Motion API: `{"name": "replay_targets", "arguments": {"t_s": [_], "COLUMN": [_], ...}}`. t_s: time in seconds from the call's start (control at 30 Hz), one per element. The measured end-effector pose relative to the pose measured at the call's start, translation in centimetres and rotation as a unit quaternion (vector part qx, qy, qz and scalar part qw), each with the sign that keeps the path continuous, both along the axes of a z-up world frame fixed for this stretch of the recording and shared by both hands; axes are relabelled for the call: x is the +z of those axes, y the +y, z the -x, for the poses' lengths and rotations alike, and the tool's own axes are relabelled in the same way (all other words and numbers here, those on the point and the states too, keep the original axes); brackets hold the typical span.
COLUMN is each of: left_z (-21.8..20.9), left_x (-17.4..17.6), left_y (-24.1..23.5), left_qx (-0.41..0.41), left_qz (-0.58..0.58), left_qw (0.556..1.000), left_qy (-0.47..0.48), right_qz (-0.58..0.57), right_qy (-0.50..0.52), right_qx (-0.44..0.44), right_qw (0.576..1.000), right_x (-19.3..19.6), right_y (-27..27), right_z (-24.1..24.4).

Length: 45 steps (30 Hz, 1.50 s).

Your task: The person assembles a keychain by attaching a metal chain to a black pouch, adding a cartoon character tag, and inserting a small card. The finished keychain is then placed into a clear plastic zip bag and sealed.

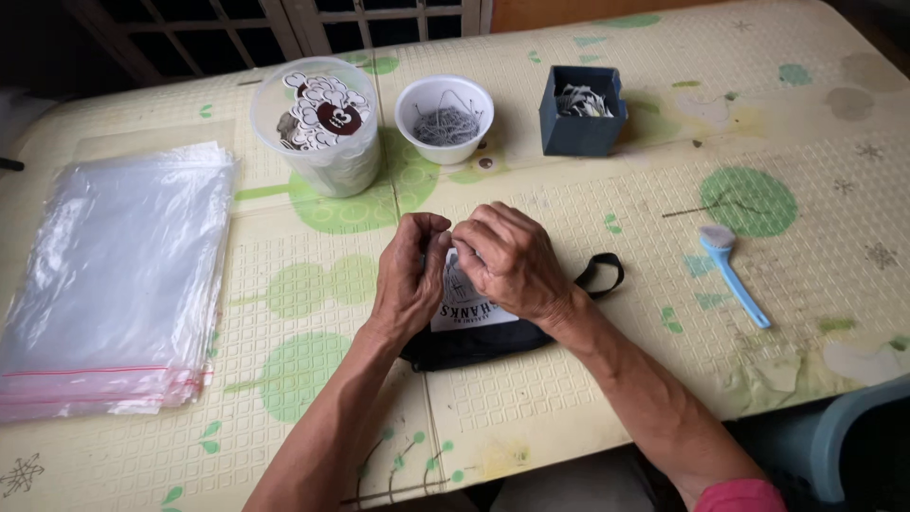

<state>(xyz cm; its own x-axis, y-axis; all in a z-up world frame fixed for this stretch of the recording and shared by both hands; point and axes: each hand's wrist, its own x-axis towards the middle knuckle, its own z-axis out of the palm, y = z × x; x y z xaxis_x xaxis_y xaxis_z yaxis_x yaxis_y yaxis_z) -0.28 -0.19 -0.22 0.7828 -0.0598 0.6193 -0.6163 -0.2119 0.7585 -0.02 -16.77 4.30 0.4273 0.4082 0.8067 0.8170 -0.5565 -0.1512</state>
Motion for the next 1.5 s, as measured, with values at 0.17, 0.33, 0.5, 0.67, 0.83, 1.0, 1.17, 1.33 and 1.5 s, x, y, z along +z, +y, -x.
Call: {"name": "replay_targets", "arguments": {"t_s": [0.17,0.33,0.5,0.67,0.83,1.0,1.17,1.33,1.5], "left_z": [0.5,1.6,3.7,6.0,7.3,8.1,8.9,9.2,8.9], "left_x": [0.5,1.1,1.8,1.5,2.2,0.4,-0.9,-1.2,-2.9], "left_y": [0.3,-0.1,-1.6,-3.9,-5.0,-5.2,-5.1,-5.1,-4.9], "left_qx": [-0.026,-0.054,-0.113,-0.114,-0.105,-0.078,-0.055,-0.041,-0.031], "left_qz": [-0.037,-0.093,-0.237,-0.339,-0.375,-0.34,-0.333,-0.334,-0.35], "left_qw": [0.999,0.994,0.964,0.931,0.916,0.931,0.935,0.938,0.936], "left_qy": [0.03,0.016,0.048,0.077,0.093,0.11,0.108,0.077,-0.02], "right_qz": [0.004,-0.037,-0.117,-0.157,-0.175,-0.239,-0.23,-0.242,-0.199], "right_qy": [0.058,0.09,0.168,0.209,0.223,0.335,0.334,0.299,0.204], "right_qx": [-0.032,-0.076,-0.149,-0.186,-0.196,-0.183,-0.21,-0.16,-0.054], "right_qw": [0.998,0.992,0.967,0.947,0.939,0.893,0.89,0.909,0.957], "right_x": [1.5,1.7,-0.4,-3.6,-4.6,-6.9,-8.2,-6.8,-5.5], "right_y": [-2.9,-6.6,-8.9,-9.7,-9.4,-8.4,-8.6,-7.9,-6.5], "right_z": [1.5,4.8,9.4,12.1,12.9,12.8,12.3,12.6,13.4]}}
